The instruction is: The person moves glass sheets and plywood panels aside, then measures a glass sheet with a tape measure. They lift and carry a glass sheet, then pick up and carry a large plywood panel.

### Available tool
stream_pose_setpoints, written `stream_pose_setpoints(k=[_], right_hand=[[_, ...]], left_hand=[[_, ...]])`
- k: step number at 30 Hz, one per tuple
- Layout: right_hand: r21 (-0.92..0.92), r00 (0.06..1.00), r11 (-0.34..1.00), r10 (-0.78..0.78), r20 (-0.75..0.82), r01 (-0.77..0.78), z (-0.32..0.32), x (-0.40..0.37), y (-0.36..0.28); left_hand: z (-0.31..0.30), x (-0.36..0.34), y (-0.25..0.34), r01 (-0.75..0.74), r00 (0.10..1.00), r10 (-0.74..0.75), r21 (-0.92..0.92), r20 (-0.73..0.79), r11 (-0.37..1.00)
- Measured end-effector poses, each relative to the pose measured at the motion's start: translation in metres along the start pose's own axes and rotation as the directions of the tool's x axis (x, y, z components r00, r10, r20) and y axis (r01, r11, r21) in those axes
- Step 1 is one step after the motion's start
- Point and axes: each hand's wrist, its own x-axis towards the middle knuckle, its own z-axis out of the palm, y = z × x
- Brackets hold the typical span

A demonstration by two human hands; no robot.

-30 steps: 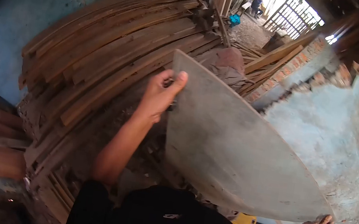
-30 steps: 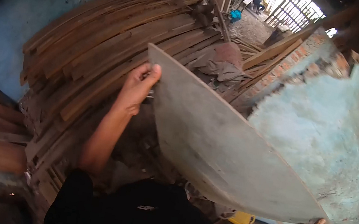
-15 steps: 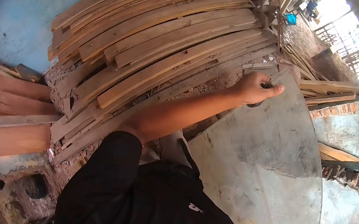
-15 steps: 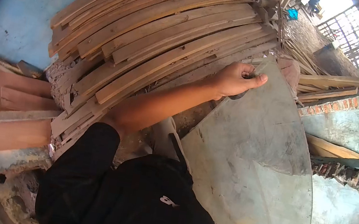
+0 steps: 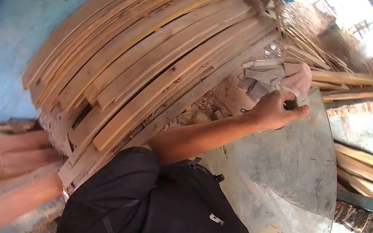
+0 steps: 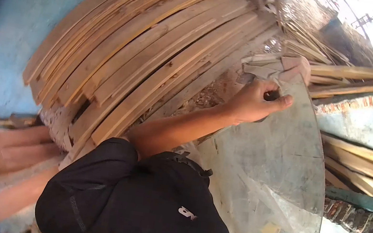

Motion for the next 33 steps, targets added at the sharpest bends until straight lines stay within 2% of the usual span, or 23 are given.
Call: stream_pose_setpoints(k=[3, 4, 6, 9, 12, 16, 19, 20, 22, 23, 26, 27, 28, 30, 33], right_hand=[[0.006, 0.999, 1.000, 0.021, -0.028, -0.021, 0.045, -0.017, -0.015], [0.017, 0.999, 0.999, 0.031, -0.035, -0.030, 0.062, -0.022, -0.019], [0.038, 0.998, 0.998, 0.047, -0.043, -0.045, 0.090, -0.030, -0.027], [0.051, 0.995, 0.996, 0.071, -0.070, -0.067, 0.126, -0.038, -0.036], [0.053, 0.989, 0.995, 0.094, -0.118, -0.088, 0.160, -0.048, -0.049], [0.052, 0.977, 0.993, 0.116, -0.180, -0.108, 0.213, -0.063, -0.068], [0.058, 0.965, 0.992, 0.123, -0.232, -0.112, 0.259, -0.080, -0.082], [0.060, 0.961, 0.992, 0.125, -0.246, -0.113, 0.275, -0.084, -0.086], [0.043, 0.957, 0.992, 0.123, -0.262, -0.116, 0.314, -0.094, -0.096], [0.032, 0.955, 0.992, 0.127, -0.267, -0.123, 0.330, -0.097, -0.099], [-0.020, 0.958, 0.992, 0.117, -0.262, -0.127, 0.387, -0.095, -0.107], [-0.037, 0.956, 0.990, 0.120, -0.267, -0.134, 0.404, -0.094, -0.108], [-0.048, 0.957, 0.989, 0.123, -0.265, -0.140, 0.420, -0.092, -0.108], [-0.057, 0.952, 0.987, 0.132, -0.277, -0.153, 0.454, -0.089, -0.105], [-0.063, 0.944, 0.986, 0.127, -0.304, -0.153, 0.494, -0.083, -0.105]], left_hand=[[-0.001, 0.065, -0.003, 0.073, 0.990, -0.078, 0.044, 0.119, 0.996], [0.001, 0.087, 0.000, 0.066, 0.986, -0.071, 0.034, 0.148, 0.997], [0.006, 0.123, 0.006, 0.137, 0.974, -0.147, 0.068, 0.174, 0.988], [0.014, 0.178, 0.009, 0.148, 0.951, -0.161, 0.070, 0.263, 0.987], [0.028, 0.232, -0.013, 0.037, 0.950, -0.039, 0.015, 0.310, 0.999], [0.036, 0.300, -0.034, -0.040, 0.935, 0.035, 0.008, 0.353, 0.999], [0.014, 0.357, -0.047, 0.036, 0.925, -0.028, -0.013, 0.379, 0.999], [0.004, 0.376, -0.048, 0.018, 0.924, -0.011, -0.015, 0.383, 1.000], [-0.026, 0.417, -0.057, -0.008, 0.938, 0.023, -0.047, 0.346, 0.999], [-0.042, 0.439, -0.063, 0.079, 0.938, -0.060, -0.042, 0.343, 0.996], [-0.093, 0.504, -0.075, 0.090, 0.963, -0.071, -0.061, 0.260, 0.994], [-0.112, 0.524, -0.077, 0.139, 0.964, -0.122, -0.057, 0.237, 0.989], [-0.133, 0.545, -0.076, 0.182, 0.963, -0.169, -0.046, 0.209, 0.982], [-0.169, 0.587, -0.071, 0.092, 0.991, -0.090, -0.017, 0.102, 0.996], [-0.212, 0.635, -0.034, 0.182, 0.983, -0.182, 0.028, -0.024, 0.983]])
